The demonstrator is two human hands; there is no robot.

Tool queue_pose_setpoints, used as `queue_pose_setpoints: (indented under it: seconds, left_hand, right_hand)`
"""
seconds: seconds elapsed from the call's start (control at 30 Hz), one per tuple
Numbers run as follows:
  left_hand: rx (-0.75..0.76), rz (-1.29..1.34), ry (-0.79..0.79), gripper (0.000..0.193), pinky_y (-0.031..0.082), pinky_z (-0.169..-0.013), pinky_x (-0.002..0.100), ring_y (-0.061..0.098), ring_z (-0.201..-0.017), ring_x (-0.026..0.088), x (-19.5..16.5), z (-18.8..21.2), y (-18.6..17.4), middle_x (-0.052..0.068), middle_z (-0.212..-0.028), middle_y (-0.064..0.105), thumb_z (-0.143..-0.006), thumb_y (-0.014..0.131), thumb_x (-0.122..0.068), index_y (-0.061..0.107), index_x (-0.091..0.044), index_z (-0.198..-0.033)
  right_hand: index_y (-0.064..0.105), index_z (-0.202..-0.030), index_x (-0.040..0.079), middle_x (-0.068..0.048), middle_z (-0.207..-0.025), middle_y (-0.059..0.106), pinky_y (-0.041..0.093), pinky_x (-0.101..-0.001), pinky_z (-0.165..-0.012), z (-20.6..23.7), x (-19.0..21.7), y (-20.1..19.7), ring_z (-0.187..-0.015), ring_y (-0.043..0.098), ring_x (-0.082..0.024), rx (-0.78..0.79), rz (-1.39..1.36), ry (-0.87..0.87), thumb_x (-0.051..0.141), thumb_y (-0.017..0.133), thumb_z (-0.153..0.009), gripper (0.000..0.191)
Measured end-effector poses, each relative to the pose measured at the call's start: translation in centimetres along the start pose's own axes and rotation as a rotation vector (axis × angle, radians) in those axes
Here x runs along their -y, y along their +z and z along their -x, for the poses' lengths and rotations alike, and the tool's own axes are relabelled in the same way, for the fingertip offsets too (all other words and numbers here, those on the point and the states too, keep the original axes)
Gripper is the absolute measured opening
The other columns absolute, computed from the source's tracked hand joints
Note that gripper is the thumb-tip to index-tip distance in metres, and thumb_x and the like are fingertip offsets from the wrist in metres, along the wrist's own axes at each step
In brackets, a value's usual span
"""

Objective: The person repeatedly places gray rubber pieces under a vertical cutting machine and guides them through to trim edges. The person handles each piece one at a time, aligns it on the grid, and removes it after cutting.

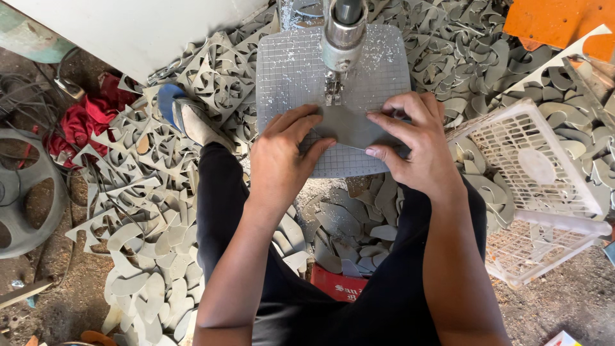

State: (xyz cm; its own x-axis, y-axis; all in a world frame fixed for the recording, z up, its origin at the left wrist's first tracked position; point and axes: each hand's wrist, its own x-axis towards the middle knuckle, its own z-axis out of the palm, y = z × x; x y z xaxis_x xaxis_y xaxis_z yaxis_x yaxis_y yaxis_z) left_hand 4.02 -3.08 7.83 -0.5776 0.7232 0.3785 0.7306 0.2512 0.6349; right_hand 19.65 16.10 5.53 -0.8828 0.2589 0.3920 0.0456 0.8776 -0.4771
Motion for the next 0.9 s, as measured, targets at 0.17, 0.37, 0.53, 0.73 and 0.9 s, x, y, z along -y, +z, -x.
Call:
queue_pose_setpoints:
  seconds: [0.17,0.37,0.53,0.73,0.9]
  left_hand:
    - [-0.008,-0.001,0.009,0.038,0.059,-0.090,0.038,0.072,-0.108,0.027,-0.08,0.01,-0.03,0.006,-0.124,0.073,-0.081,0.087,-0.024,0.075,-0.005,-0.111]
    - [-0.013,-0.012,0.017,0.038,0.059,-0.091,0.038,0.072,-0.109,0.027,-0.11,-0.07,0.03,0.006,-0.124,0.073,-0.081,0.087,-0.025,0.075,-0.005,-0.111]
    - [-0.015,-0.019,0.013,0.038,0.059,-0.090,0.037,0.072,-0.108,0.027,-0.05,-0.03,0.10,0.006,-0.124,0.073,-0.081,0.087,-0.025,0.075,-0.005,-0.111]
    - [-0.033,-0.033,0.003,0.038,0.059,-0.087,0.036,0.073,-0.106,0.025,-0.03,-0.07,0.23,0.004,-0.123,0.074,-0.080,0.087,-0.026,0.076,-0.005,-0.111]
    - [-0.039,-0.052,-0.007,0.040,0.059,-0.086,0.035,0.073,-0.104,0.023,-0.07,-0.01,0.35,0.003,-0.123,0.074,-0.080,0.086,-0.028,0.076,-0.006,-0.112]
  right_hand:
    - [0.078,-0.121,0.009,-0.004,-0.121,0.059,0.041,-0.0456,-0.109,-0.02,-0.04,0.04,-0.116,0.051,-0.028,0.001,-0.005,0.011,0.030,0.090,-0.075,0.051]
    - [0.078,-0.121,0.009,-0.004,-0.121,0.059,0.042,-0.0448,-0.109,-0.10,0.08,0.04,-0.117,0.051,-0.028,0.000,-0.011,0.016,0.029,0.090,-0.075,0.052]
    - [0.078,-0.120,0.008,-0.005,-0.121,0.059,0.041,-0.0458,-0.109,-0.11,0.20,-0.09,-0.116,0.051,-0.029,-0.007,-0.004,0.010,0.028,0.090,-0.075,0.051]
    - [0.077,-0.120,0.007,-0.006,-0.122,0.058,0.040,-0.0474,-0.110,-0.11,0.06,0.11,-0.119,0.051,-0.031,-0.018,-0.002,0.012,0.029,0.090,-0.075,0.051]
    - [0.077,-0.119,0.008,-0.007,-0.124,0.058,0.038,-0.0480,-0.112,-0.03,-0.14,0.40,-0.120,0.051,-0.031,-0.023,0.007,0.026,0.030,0.090,-0.076,0.051]
